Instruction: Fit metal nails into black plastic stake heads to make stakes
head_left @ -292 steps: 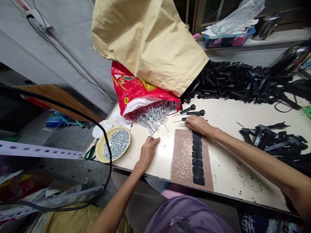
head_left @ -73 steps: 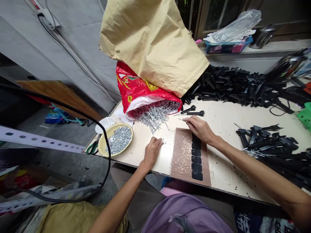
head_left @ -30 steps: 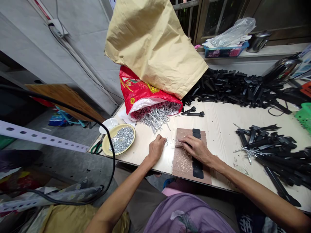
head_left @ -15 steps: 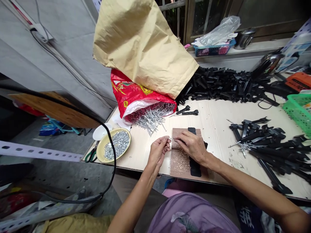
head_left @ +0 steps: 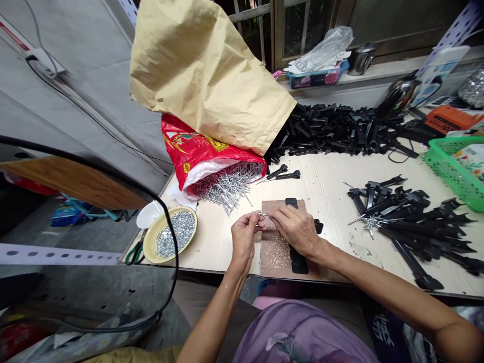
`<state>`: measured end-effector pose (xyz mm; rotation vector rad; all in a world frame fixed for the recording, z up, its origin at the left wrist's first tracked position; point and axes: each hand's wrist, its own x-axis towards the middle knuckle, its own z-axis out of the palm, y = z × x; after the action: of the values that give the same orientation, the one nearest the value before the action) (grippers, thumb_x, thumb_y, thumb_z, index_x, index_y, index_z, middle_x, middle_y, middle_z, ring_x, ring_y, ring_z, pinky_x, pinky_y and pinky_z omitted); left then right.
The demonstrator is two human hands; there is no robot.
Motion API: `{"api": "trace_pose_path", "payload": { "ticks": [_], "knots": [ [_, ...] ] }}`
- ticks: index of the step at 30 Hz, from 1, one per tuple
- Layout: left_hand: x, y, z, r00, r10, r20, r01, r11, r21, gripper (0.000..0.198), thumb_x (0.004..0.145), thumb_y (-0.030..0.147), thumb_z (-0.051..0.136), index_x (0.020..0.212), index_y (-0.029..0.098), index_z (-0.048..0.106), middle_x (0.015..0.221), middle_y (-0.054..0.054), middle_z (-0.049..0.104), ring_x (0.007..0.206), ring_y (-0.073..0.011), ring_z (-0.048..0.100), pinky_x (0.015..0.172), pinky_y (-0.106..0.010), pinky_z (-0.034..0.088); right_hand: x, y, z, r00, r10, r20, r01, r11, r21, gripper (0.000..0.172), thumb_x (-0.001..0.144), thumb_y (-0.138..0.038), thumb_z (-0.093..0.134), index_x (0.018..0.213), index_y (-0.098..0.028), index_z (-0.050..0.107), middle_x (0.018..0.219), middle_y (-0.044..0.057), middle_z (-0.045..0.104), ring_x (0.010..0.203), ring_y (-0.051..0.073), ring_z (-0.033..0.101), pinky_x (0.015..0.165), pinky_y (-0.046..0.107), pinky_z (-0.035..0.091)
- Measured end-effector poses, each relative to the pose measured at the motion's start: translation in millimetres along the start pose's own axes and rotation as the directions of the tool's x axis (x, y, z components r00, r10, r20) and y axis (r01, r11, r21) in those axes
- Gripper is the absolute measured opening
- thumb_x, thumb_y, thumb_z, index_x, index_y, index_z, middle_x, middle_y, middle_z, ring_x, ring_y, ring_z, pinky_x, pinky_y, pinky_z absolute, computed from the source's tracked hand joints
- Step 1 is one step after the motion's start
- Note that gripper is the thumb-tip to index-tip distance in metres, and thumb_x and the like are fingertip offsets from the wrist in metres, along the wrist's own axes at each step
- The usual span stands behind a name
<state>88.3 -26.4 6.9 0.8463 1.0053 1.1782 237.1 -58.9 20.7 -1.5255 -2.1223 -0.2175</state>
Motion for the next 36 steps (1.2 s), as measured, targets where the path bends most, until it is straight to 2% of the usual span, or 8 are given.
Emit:
{"api": "trace_pose_path", "payload": {
  "ticks": [5, 8, 13, 20, 25, 28, 31, 36],
  "knots": [
    [4, -4, -1.6, 0.999, -0.003, 0.052, -0.002, 0.996, 0.089, 0.031, 0.069, 0.038, 0.071, 0.081, 0.010, 0.068, 0.066, -0.003, 0.064, 0.055, -0.0088, 0.056, 0.057, -0.022, 0.049, -2, 2, 1, 0.998, 0.050, 0.024, -0.050, 0.999, 0.006, 0.023, 0.095, -0.024, 0.042, 0.084, -0.018, 0.061, 0.077, 0.002, 0.061, 0.072, 0.014, 0.052, 0.062, 0.028, 0.029],
    [7, -7, -3.7, 0.998, 0.019, 0.057, -0.025, 0.993, 0.117, 0.030, 0.069, 0.037, 0.071, 0.082, 0.010, 0.069, 0.068, -0.003, 0.065, 0.056, -0.0086, 0.057, 0.059, -0.023, 0.050, -3, 5, 3, 1.000, 0.018, 0.006, -0.018, 0.999, -0.035, 0.020, 0.094, -0.025, 0.044, 0.085, -0.018, 0.061, 0.077, 0.002, 0.061, 0.074, 0.015, 0.051, 0.063, 0.029, 0.028],
    [9, -8, -7.7, 0.993, -0.037, 0.115, 0.022, 0.991, 0.128, 0.029, 0.071, 0.036, 0.070, 0.085, 0.011, 0.069, 0.072, -0.003, 0.067, 0.055, -0.0084, 0.057, 0.058, -0.024, 0.050, -4, 9, 1, 0.999, -0.037, 0.006, 0.038, 0.998, -0.043, 0.020, 0.094, -0.025, 0.044, 0.089, -0.019, 0.062, 0.077, 0.003, 0.060, 0.075, 0.016, 0.051, 0.064, 0.029, 0.027],
    [10, -6, -12.7, 0.985, 0.045, 0.164, -0.084, 0.967, 0.242, 0.025, 0.074, 0.033, 0.068, 0.086, 0.012, 0.070, 0.071, -0.002, 0.067, 0.056, -0.0096, 0.059, 0.059, -0.024, 0.051, -4, 14, -2, 0.990, 0.057, 0.132, -0.083, 0.976, 0.200, 0.021, 0.095, -0.028, 0.042, 0.096, -0.018, 0.060, 0.083, 0.003, 0.063, 0.072, 0.013, 0.056, 0.061, 0.024, 0.033],
    [10, -5, -11.9, 0.984, 0.037, 0.174, -0.084, 0.960, 0.269, 0.025, 0.074, 0.034, 0.068, 0.084, 0.012, 0.070, 0.069, -0.002, 0.066, 0.056, -0.0099, 0.059, 0.059, -0.024, 0.050, -4, 15, 0, 0.989, 0.057, 0.135, -0.073, 0.990, 0.119, 0.024, 0.095, -0.029, 0.041, 0.088, -0.017, 0.061, 0.083, 0.004, 0.060, 0.072, 0.014, 0.056, 0.062, 0.025, 0.035],
    [10, -5, -11.5, 0.985, 0.034, 0.172, -0.081, 0.958, 0.276, 0.025, 0.074, 0.035, 0.068, 0.084, 0.012, 0.070, 0.070, -0.002, 0.066, 0.056, -0.0100, 0.058, 0.058, -0.024, 0.050, -4, 16, 2, 0.982, 0.074, 0.176, -0.108, 0.976, 0.189, 0.025, 0.095, -0.029, 0.039, 0.087, -0.018, 0.060, 0.081, 0.003, 0.058, 0.071, 0.014, 0.055, 0.060, 0.025, 0.036],
    [10, -5, -11.5, 0.984, 0.018, 0.175, -0.067, 0.958, 0.280, 0.026, 0.073, 0.035, 0.068, 0.083, 0.011, 0.071, 0.068, -0.002, 0.066, 0.056, -0.0098, 0.058, 0.059, -0.023, 0.050, -5, 19, 2, 0.980, 0.063, 0.187, -0.116, 0.951, 0.287, 0.020, 0.094, -0.029, 0.042, 0.095, -0.017, 0.058, 0.089, 0.005, 0.057, 0.076, 0.014, 0.056, 0.062, 0.024, 0.039],
    [13, -4, -11.2, 0.979, -0.014, 0.204, -0.050, 0.951, 0.306, 0.026, 0.072, 0.036, 0.069, 0.082, 0.011, 0.071, 0.067, -0.002, 0.066, 0.055, -0.0101, 0.058, 0.059, -0.024, 0.049, -8, 21, 1, 0.979, 0.052, 0.199, -0.107, 0.954, 0.279, 0.023, 0.095, -0.024, 0.037, 0.097, -0.016, 0.059, 0.087, 0.006, 0.058, 0.077, 0.016, 0.056, 0.067, 0.027, 0.042]
  ]
}}
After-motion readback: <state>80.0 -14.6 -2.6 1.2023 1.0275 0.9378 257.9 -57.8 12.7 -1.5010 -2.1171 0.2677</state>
